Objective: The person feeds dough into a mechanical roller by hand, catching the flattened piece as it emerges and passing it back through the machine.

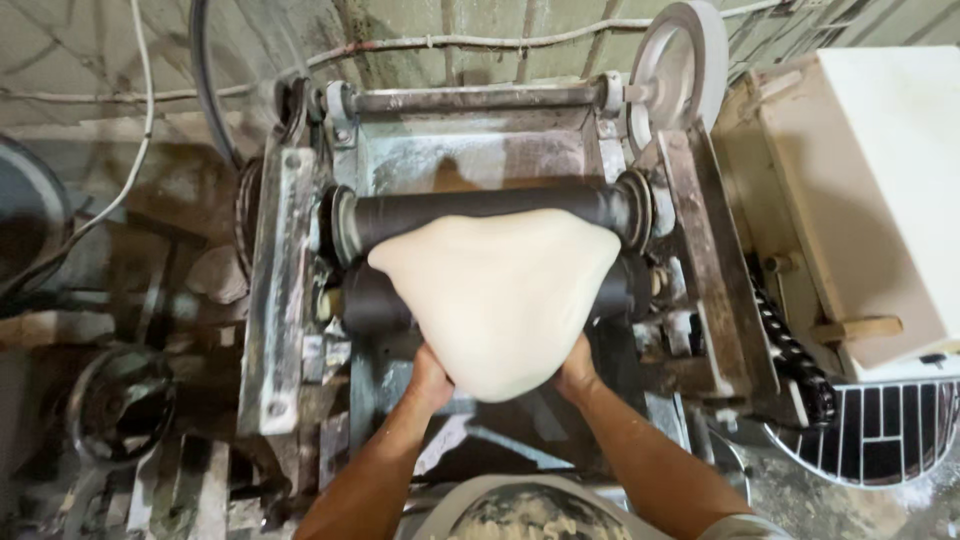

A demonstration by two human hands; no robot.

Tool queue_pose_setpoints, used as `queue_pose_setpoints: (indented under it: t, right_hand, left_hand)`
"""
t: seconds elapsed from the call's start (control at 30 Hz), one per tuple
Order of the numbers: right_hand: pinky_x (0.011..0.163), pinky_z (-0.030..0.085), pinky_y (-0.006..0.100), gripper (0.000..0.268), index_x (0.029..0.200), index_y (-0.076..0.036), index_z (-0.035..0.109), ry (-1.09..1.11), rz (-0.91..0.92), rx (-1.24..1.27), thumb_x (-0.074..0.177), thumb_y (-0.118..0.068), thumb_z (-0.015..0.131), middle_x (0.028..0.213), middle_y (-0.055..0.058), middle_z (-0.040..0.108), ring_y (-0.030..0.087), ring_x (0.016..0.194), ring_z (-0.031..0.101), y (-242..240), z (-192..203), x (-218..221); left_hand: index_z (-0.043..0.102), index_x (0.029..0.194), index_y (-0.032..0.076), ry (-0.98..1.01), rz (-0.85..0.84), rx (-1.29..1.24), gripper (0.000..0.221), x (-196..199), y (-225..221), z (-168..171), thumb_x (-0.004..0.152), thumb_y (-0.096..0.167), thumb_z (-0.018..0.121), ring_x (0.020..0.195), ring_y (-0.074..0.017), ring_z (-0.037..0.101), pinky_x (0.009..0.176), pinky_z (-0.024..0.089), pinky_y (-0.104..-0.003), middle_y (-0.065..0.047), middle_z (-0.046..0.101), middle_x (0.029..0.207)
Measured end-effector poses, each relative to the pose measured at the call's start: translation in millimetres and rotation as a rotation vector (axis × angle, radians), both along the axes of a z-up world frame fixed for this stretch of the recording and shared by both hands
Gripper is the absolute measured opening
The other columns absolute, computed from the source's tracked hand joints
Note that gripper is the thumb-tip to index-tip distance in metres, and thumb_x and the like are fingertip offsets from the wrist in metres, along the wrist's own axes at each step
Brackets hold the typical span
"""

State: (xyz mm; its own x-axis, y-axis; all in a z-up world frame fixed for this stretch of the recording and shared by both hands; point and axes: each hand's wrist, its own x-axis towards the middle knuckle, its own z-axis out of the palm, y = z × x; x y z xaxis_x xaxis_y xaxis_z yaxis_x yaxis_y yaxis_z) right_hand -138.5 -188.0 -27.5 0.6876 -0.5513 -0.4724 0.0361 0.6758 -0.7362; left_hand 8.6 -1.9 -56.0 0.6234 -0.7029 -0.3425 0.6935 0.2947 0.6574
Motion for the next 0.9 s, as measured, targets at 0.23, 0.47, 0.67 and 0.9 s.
queue_pose_setpoints:
  t: [0.23,0.47,0.67,0.9]
  right_hand:
    - [0.106,0.044,0.043,0.068,0.137,0.001,0.057,-0.215,0.062,0.079,0.102,-0.051,0.032,0.132,0.019,0.068,0.03,0.12,0.063,8,60,-39]
    - [0.111,0.041,0.051,0.064,0.139,-0.004,0.052,0.148,-0.088,0.034,0.102,-0.053,0.036,0.134,0.025,0.063,0.036,0.123,0.061,-30,-20,-93]
    - [0.112,0.037,0.049,0.063,0.141,-0.012,0.051,0.533,0.066,0.398,0.105,-0.06,0.03,0.136,0.017,0.063,0.033,0.126,0.057,-35,-156,-64]
    - [0.108,0.046,0.045,0.059,0.144,-0.011,0.051,0.256,0.158,0.26,0.103,-0.051,0.038,0.138,0.014,0.063,0.029,0.126,0.06,-66,-177,28]
  left_hand:
    - [0.051,0.143,-0.006,0.125,0.071,-0.134,0.076,-20,30,105,0.103,0.056,0.035,0.131,-0.0302,0.058,0.111,0.041,-0.046,-0.02,0.063,0.141]
    - [0.048,0.147,0.005,-0.258,-0.064,0.203,0.067,-10,112,77,0.095,0.048,0.048,0.128,-0.0337,0.06,0.107,0.044,-0.048,-0.021,0.063,0.143]
    - [0.047,0.148,0.005,0.302,-0.345,0.723,0.066,6,104,-46,0.097,0.047,0.048,0.128,-0.0319,0.06,0.107,0.045,-0.047,-0.018,0.062,0.142]
    - [0.047,0.148,0.004,0.301,-0.16,0.382,0.065,83,-16,-56,0.098,0.046,0.048,0.129,-0.0297,0.06,0.107,0.048,-0.045,-0.015,0.062,0.142]
